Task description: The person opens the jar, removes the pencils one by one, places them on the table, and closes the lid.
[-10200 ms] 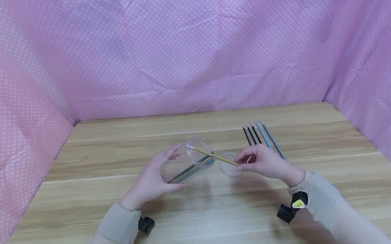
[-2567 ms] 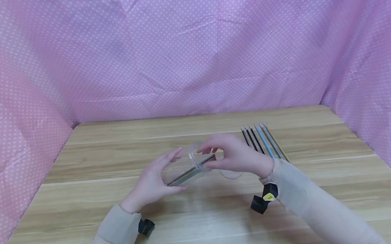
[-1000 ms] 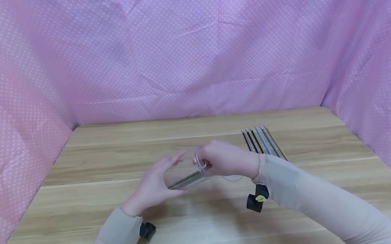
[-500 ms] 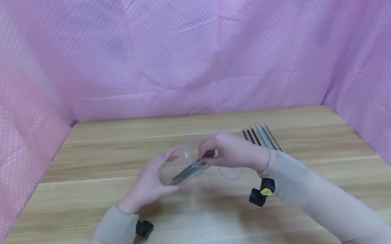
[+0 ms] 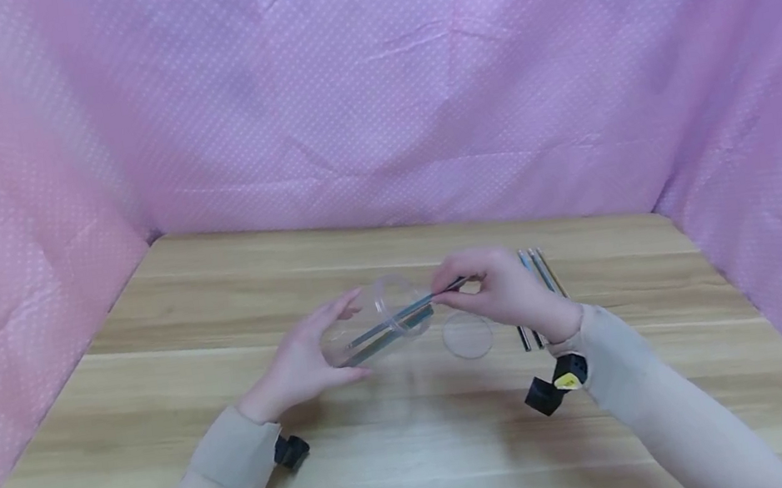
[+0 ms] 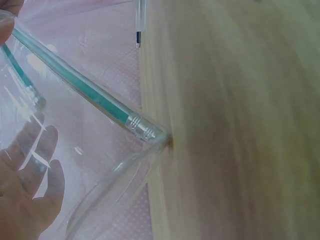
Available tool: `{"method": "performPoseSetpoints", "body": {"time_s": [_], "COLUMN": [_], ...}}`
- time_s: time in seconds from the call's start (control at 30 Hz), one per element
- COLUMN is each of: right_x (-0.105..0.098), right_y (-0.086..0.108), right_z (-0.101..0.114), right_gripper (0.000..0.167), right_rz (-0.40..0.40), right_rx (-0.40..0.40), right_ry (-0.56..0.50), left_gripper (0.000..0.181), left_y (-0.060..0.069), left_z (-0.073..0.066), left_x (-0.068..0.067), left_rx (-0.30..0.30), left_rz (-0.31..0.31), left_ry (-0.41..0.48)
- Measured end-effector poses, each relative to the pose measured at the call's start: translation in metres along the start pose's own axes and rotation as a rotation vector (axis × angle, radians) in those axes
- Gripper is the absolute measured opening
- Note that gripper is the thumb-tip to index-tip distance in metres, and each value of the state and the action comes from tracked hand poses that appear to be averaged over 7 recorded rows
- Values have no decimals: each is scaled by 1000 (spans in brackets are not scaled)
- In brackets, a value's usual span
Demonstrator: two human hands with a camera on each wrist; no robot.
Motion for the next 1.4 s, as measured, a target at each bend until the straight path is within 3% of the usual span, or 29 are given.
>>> {"method": "performPoseSetpoints", "body": {"time_s": [0.27,0.43,0.7,1.03,1.27,1.4], "right_x": [-15,-24,-22,-4,0,-1], "right_y": [14,25,42,46,50,53], "right_z": [-20,-34,-52,-58,-64,-69], "right_gripper": [12,11,11,16,15,13], "right_rz": [-23,-60,-91,84,93,103], "right_rx": [189,283,227,246,250,274], "right_ry": [-107,-65,68,82,62,77], "left_gripper": [99,99,100,99,99,99], "left_y": [-2,-2,-3,2,-1,-2], "left_z": [2,3,4,4,4,4], "left_x": [2,4,5,0,0,1], "left_rx": [0,10,10,-18,35,30], "left_rz": [-1,-11,-17,-15,-4,-13], "left_ry": [-5,3,1,-20,-32,-28]}}
Point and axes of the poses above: each hand's wrist, its own y-axis away from the middle knuckle, its own x-axis out of the palm, z = x × y, the point moved 3 cm from there along -y, towards the middle knuckle, and after that the axes turned 13 degrees about x, right-handed, at the moved point
